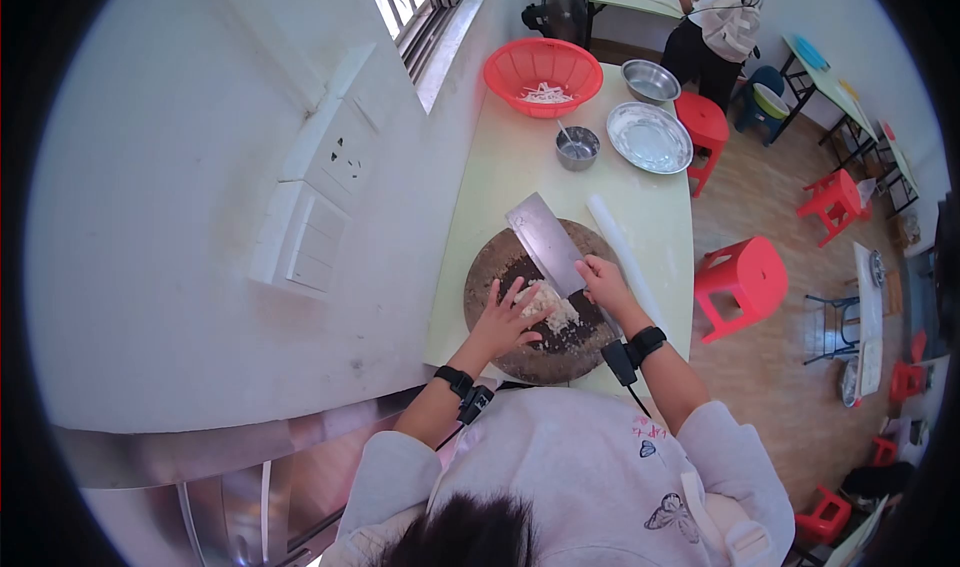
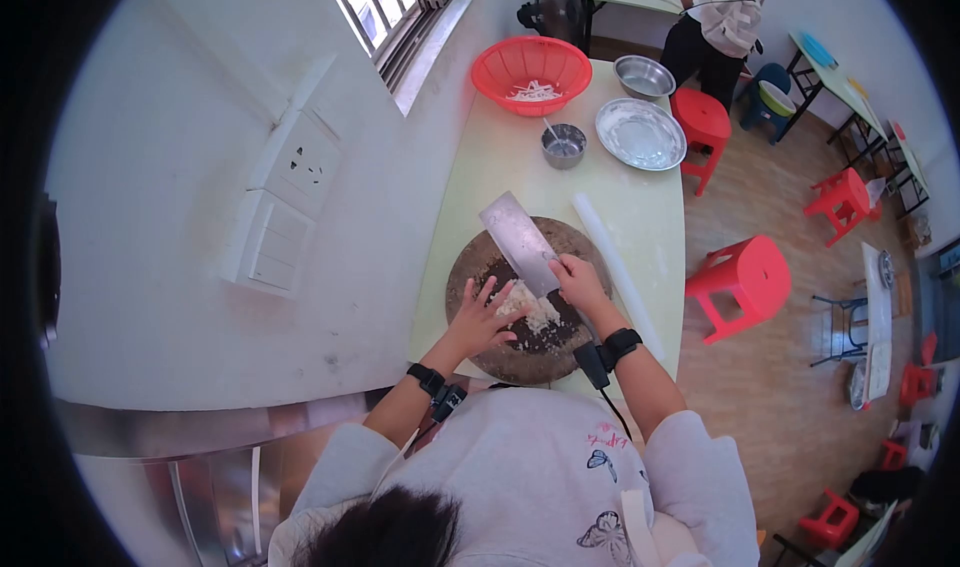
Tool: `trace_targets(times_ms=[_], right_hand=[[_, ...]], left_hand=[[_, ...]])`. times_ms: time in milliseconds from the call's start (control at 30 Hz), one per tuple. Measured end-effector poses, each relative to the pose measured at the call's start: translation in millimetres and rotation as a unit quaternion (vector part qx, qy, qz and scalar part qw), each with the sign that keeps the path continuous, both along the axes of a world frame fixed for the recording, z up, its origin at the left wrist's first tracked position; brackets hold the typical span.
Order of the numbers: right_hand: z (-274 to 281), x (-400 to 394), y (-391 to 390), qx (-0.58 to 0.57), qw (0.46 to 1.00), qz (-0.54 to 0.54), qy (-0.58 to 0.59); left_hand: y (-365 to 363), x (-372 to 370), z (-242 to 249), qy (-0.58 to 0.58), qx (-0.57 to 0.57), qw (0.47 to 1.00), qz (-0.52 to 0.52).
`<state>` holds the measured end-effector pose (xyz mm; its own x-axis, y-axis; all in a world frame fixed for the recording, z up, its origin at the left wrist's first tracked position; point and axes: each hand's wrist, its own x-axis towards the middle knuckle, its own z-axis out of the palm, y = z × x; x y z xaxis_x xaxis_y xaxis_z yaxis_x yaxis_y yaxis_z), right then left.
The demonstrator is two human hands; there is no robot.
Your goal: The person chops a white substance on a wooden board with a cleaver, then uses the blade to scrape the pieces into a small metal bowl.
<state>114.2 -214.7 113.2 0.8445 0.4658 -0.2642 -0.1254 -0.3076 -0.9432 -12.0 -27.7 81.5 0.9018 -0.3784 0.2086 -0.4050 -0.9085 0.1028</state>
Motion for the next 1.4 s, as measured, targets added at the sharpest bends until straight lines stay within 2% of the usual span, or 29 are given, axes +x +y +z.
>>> trace_targets(times_ms=[133,200,233,300,400,433,500,567,633,667,800,867,900,967,1000,1033,1067,1100,1133,1167,1233,1300,1367,1400], right_hand=[[0,-3,5,-0.006,0.998,-0.039,-0.040],[-2,-7,6,-0.007,0.998,-0.043,-0.036],[-2,-9,6,-0.010,0.998,-0.047,-0.035],[-1,-14,7,-0.005,0.998,-0.051,-0.029],[-4,-19,4,0.011,0.998,-0.054,-0.008],[-4,-20,4,0.023,0.998,-0.052,0.006],[-1,-23,2,0.030,0.998,-0.050,0.011],[0,-22,0,0.037,0.998,-0.049,0.014],[-2,-20,0,0.042,0.998,-0.055,-0.011],[-1,-19,-1,0.043,0.997,-0.056,-0.012],[-2,-14,-6,0.044,0.995,-0.095,0.000],[-3,-12,-10,0.042,0.994,-0.103,-0.011],[-3,-12,-12,0.071,0.991,-0.108,0.028],[8,-15,-13,0.100,0.987,-0.111,0.066],[15,-18,-14,0.147,0.972,-0.106,0.150],[20,-21,-15,0.192,0.948,-0.099,0.233],[17,-21,-16,0.190,0.949,-0.096,0.233],[11,-20,-19,0.247,0.918,-0.037,0.308],[7,-20,-19,0.300,0.875,0.022,0.379],[4,-22,-19,0.297,0.876,0.024,0.379],[-2,-28,-17,0.341,0.801,0.080,0.486],[-8,-32,-20,0.353,0.789,0.104,0.493],[-8,-38,-21,0.333,0.775,0.106,0.527],[-7,-41,-21,0.331,0.775,0.108,0.528]], left_hand=[[7,-1,5,-0.020,0.010,0.998,0.060],[14,5,6,0.087,0.014,0.994,0.065],[14,7,6,0.088,0.014,0.994,0.064],[8,13,6,0.029,-0.115,0.989,0.089],[-12,25,37,-0.018,-0.149,0.980,0.128],[-13,27,37,-0.017,-0.149,0.980,0.127],[-15,30,32,-0.040,-0.015,0.995,0.086],[-17,30,24,-0.019,0.004,0.998,0.066],[-20,27,18,-0.031,0.020,0.999,-0.037],[-22,25,14,-0.045,0.027,0.998,-0.047],[-14,12,2,-0.047,0.034,0.996,-0.070],[-7,5,-3,0.012,-0.013,1.000,0.018],[-3,4,-7,0.011,-0.013,1.000,0.018],[-1,2,3,0.021,-0.107,0.984,0.139],[0,4,7,0.021,-0.108,0.984,0.139],[0,9,11,0.036,-0.181,0.970,0.159],[2,15,13,0.049,-0.254,0.949,0.180],[2,21,13,0.048,-0.256,0.948,0.183],[0,27,13,0.060,-0.341,0.917,0.196],[-2,34,12,0.070,-0.424,0.879,0.207],[-5,47,15,0.058,-0.451,0.864,0.218],[-8,56,22,0.046,-0.475,0.848,0.229],[-9,61,31,0.016,-0.424,0.883,0.201],[-8,62,35,0.015,-0.425,0.882,0.203]])
